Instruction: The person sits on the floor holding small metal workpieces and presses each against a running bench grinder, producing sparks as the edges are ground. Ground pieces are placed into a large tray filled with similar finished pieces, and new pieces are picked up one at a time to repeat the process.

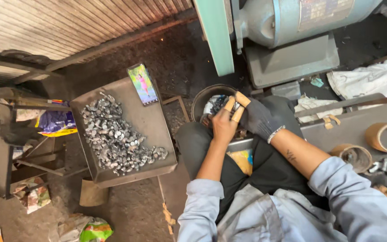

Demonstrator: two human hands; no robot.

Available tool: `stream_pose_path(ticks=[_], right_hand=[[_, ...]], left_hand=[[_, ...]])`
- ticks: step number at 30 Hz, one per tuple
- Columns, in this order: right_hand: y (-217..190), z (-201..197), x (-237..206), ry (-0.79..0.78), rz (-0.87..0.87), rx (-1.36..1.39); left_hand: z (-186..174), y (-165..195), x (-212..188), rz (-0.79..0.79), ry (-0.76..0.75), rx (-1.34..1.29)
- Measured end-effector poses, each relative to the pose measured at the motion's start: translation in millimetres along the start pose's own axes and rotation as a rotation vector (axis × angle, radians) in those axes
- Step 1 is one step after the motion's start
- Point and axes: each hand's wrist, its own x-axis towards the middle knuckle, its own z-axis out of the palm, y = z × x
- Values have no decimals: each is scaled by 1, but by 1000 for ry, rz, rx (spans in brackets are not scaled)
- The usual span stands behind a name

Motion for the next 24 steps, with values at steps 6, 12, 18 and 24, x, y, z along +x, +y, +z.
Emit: stream_pose_path(ticks=[6,12,18,24], right_hand=[[7,11,56,-268,-92,-238],[4,19,47,-512,-408,-853],[-33,28,-3,79,-171,-1406],[-37,30,17,135,-320,-1031]], left_hand=[[13,-83,58,-491,164,-785],[0,-105,48,-521,268,-1116],[-1,-65,14,-407,-240,-32],[19,-87,57,-256,-252,-230]])
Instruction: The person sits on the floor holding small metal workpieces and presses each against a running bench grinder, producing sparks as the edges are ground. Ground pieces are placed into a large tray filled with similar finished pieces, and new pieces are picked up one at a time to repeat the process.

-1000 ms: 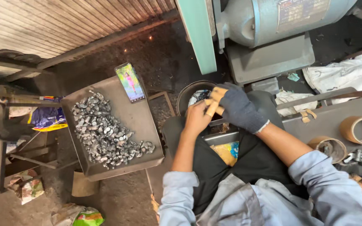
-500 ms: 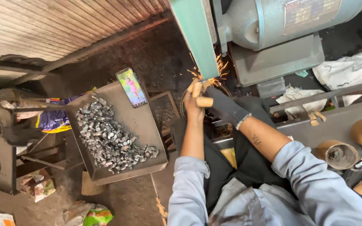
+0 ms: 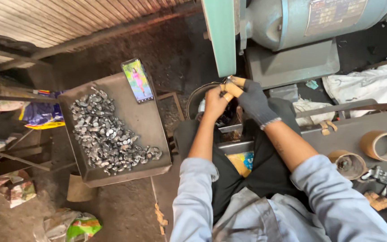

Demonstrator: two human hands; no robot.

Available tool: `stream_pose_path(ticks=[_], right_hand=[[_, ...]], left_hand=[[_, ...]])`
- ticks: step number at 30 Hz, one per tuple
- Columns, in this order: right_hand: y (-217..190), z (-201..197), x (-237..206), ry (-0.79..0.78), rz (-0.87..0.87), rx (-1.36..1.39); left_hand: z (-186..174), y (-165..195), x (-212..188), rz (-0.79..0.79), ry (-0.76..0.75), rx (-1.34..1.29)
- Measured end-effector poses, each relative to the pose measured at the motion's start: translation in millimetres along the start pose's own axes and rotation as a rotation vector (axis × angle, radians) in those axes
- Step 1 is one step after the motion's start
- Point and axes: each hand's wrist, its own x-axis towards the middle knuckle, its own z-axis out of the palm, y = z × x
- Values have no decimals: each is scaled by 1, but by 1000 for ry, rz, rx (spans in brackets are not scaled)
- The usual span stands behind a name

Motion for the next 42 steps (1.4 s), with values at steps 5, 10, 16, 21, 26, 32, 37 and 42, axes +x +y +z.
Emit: stream_pose_path(ticks=[5,10,16,21,26,32,37,42], right_hand=[[6,19,21,166,126,-171],[5,29,7,232,-249,-127],[21,33,0,309,-161,-297],[51,21,2,-17,55,410],[69,34,28,-294,131,989],[35,39,26,-499,-40,598],[-4,29,-8,-384,-100,-435],[0,43,-17,-460,16,-797]], left_hand=[[-2,-14,12,-131,-5,-225],[-8,-16,9,121,59,179],[6,14,-22,0,177,-323],[6,26,-35,-354,126,-883],[-5,23,10,-57,450,-440],[-26,33,13,-79,438,-651],[-153,28,-68,200,254,606],[-283,-22,-152,0,35,1633]])
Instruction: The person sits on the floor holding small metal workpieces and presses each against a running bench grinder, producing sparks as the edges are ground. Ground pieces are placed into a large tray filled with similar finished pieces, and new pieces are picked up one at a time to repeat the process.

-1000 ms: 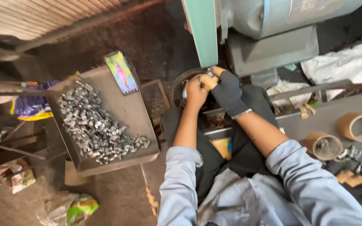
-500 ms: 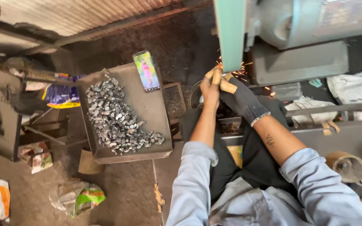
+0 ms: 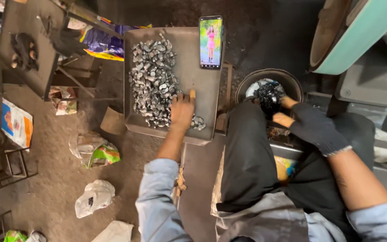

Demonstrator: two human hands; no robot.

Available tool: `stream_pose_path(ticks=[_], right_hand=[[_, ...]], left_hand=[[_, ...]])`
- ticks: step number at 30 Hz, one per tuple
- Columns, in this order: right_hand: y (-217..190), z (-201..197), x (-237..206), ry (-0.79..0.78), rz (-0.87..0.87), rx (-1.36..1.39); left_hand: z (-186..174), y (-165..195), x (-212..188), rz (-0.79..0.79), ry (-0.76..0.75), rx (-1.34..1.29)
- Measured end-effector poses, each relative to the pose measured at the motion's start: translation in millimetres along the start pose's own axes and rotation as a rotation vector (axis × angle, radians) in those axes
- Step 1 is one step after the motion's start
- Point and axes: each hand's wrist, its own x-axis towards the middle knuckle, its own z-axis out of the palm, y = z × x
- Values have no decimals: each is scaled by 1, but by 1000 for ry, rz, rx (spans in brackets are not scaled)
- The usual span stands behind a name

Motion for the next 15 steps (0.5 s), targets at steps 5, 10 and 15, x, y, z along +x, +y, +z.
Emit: stream_pose_path(ticks=[5,10,15], right_hand=[[-11,28,4,84,-290,-175],[-18,41,-7,327,-103,-131],[26,29,-40,381,13,730]], left_hand=[[-9,31,8,-177,145,-363],[-83,183,46,-348,338,-1214],[-93,277,42,-470,333,-1929]])
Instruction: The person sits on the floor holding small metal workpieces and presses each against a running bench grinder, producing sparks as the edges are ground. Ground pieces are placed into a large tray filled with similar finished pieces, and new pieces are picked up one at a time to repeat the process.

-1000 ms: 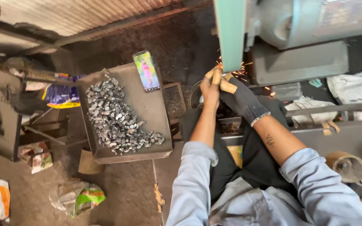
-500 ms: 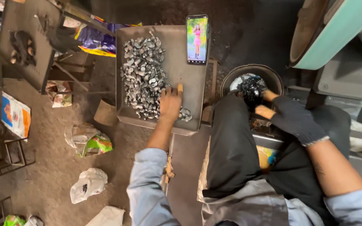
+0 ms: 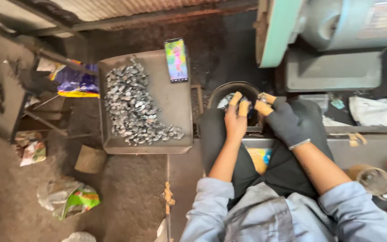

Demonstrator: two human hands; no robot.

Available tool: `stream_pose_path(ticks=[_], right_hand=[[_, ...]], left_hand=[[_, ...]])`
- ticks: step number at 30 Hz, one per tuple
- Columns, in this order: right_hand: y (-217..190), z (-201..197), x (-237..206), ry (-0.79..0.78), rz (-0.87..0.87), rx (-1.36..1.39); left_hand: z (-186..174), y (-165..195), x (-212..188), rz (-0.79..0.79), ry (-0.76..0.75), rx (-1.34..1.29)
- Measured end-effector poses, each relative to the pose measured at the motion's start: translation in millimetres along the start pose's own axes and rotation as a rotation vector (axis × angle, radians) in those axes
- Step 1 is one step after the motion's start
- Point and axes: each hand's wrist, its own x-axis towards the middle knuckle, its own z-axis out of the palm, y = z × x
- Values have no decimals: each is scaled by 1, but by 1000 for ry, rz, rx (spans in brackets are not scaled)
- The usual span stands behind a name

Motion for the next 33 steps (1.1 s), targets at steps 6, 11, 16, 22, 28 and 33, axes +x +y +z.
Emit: stream_pose_path(ticks=[6,11,16,22,28,33], right_hand=[[3,-42,-10,-432,198,870],[4,-31,44,-350,-12,640],[22,-3,109,-26,229,405],[-15,-18,76,-210,10,473],[-81,-52,10,24,-674,-929],[-53,-34,4,123,-161,-102]], left_hand=[[-1,-20,-5,-600,-854,-523],[34,-32,59,-474,-680,-657],[63,-57,93,-928,-212,-876],[27,-54,83,-704,-426,-622],[-15,8,74,98,-801,572],[16,30,28,440,-399,563]])
